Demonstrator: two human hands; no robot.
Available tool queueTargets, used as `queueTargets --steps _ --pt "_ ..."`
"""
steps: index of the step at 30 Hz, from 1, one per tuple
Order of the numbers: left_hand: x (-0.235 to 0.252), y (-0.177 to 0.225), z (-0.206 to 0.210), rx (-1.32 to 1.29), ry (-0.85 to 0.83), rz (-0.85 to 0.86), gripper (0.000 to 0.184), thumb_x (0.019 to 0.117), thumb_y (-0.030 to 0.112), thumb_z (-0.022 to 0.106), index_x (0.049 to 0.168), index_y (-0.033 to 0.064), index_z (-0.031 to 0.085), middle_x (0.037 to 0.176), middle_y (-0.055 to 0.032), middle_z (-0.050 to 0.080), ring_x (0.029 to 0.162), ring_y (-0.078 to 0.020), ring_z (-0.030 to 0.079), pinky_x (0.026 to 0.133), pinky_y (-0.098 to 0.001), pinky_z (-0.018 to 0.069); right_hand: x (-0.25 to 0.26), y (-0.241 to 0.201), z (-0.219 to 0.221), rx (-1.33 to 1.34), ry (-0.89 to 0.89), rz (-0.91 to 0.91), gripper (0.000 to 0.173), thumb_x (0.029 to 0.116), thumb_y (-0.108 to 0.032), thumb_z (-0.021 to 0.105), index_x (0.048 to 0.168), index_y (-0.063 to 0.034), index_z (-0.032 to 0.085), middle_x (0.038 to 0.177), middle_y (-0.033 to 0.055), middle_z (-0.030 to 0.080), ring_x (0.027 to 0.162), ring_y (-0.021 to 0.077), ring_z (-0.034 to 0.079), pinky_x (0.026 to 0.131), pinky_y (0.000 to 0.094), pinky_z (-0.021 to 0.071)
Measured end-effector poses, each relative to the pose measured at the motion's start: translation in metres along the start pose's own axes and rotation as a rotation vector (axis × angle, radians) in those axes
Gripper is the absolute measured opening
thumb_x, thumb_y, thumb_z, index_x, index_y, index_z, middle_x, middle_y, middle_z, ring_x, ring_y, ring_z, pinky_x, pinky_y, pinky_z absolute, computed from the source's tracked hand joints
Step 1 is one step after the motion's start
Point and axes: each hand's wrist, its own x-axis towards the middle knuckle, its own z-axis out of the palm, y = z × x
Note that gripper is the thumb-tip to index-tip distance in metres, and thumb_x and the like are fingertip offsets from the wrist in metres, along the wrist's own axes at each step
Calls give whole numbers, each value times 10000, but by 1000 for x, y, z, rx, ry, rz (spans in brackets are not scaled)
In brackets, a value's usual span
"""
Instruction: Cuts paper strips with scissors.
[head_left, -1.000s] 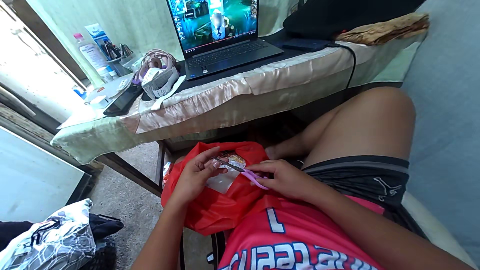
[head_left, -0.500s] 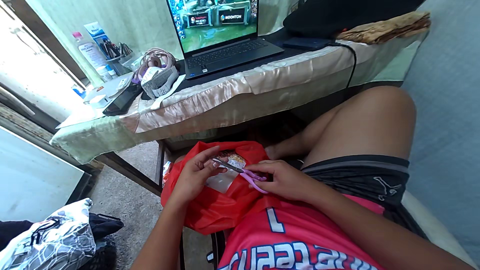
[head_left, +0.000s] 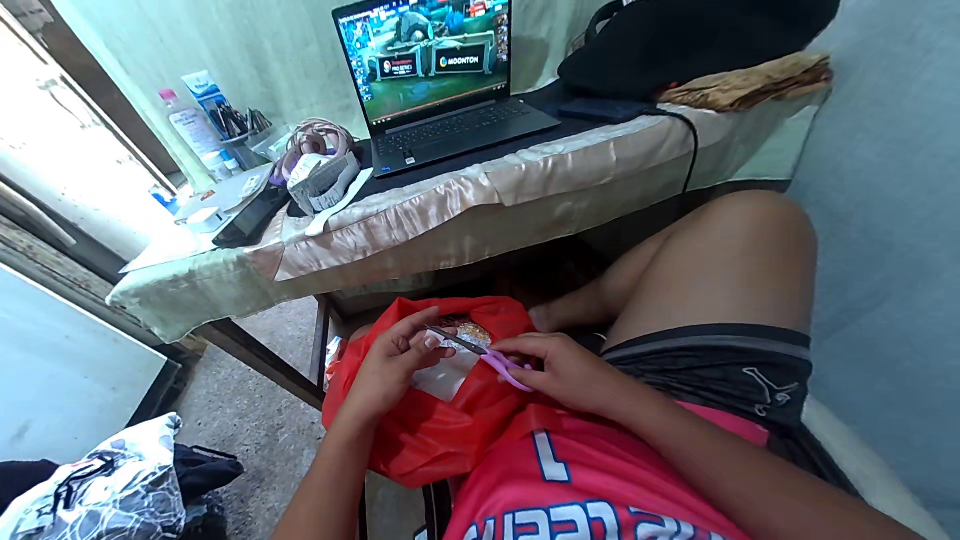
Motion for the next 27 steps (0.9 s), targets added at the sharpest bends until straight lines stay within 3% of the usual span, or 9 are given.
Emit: queueTargets --steps 2,5,11,18,22,24,27 --pt "0 -1 0 4 1 -3 420 1059 44 511 1465 -50 464 1279 -200 671 1052 -309 723 954 -436 606 1 1 1 2 -1 -1 341 995 -282 659 1321 -187 692 1167 -5 714 1005 45 668 920 248 558" --pt "-1 -2 2 -4 48 -21 285 1065 57 507 1320 -56 564 1215 -192 701 978 -290 744 908 -423 625 0 1 3 10 5 2 337 992 -271 662 1318 -188 692 1169 -12 716 1009 39 672 924 244 561" --pt "-2 -1 6 8 84 -46 168 1060 53 520 1174 -40 602 1115 -178 725 929 -286 752 878 -422 636 0 1 3 24 16 -9 339 989 -267 670 1317 -184 692 1164 -16 718 1007 39 674 924 239 562" --pt "-1 -5 3 115 122 -66 170 1045 98 573 1155 -3 654 1085 -131 729 850 -221 734 793 -362 633 1 -2 2 45 0 44 328 990 -240 659 1312 -181 690 1124 -22 727 967 32 679 894 235 567" --pt "-1 -6 4 151 172 -128 236 1030 91 605 1244 -2 639 1037 -122 738 871 -224 741 829 -368 636 3 -4 -3 90 -112 195 338 997 -272 669 1323 -181 675 1048 -18 737 889 56 688 835 269 577" --pt "-1 -6 4 186 184 -152 269 1026 101 616 1271 -10 625 1033 -117 746 871 -218 747 831 -362 638 3 -4 -6 124 -182 238 362 995 -276 678 1341 -170 657 1080 -4 737 915 72 699 858 283 583" --pt "-2 -6 5 260 214 -149 196 1022 123 627 1177 5 652 992 -91 758 853 -199 753 810 -355 642 2 -4 -8 141 -205 248 326 990 -251 689 1305 -168 682 1044 -9 743 878 65 696 829 271 583"
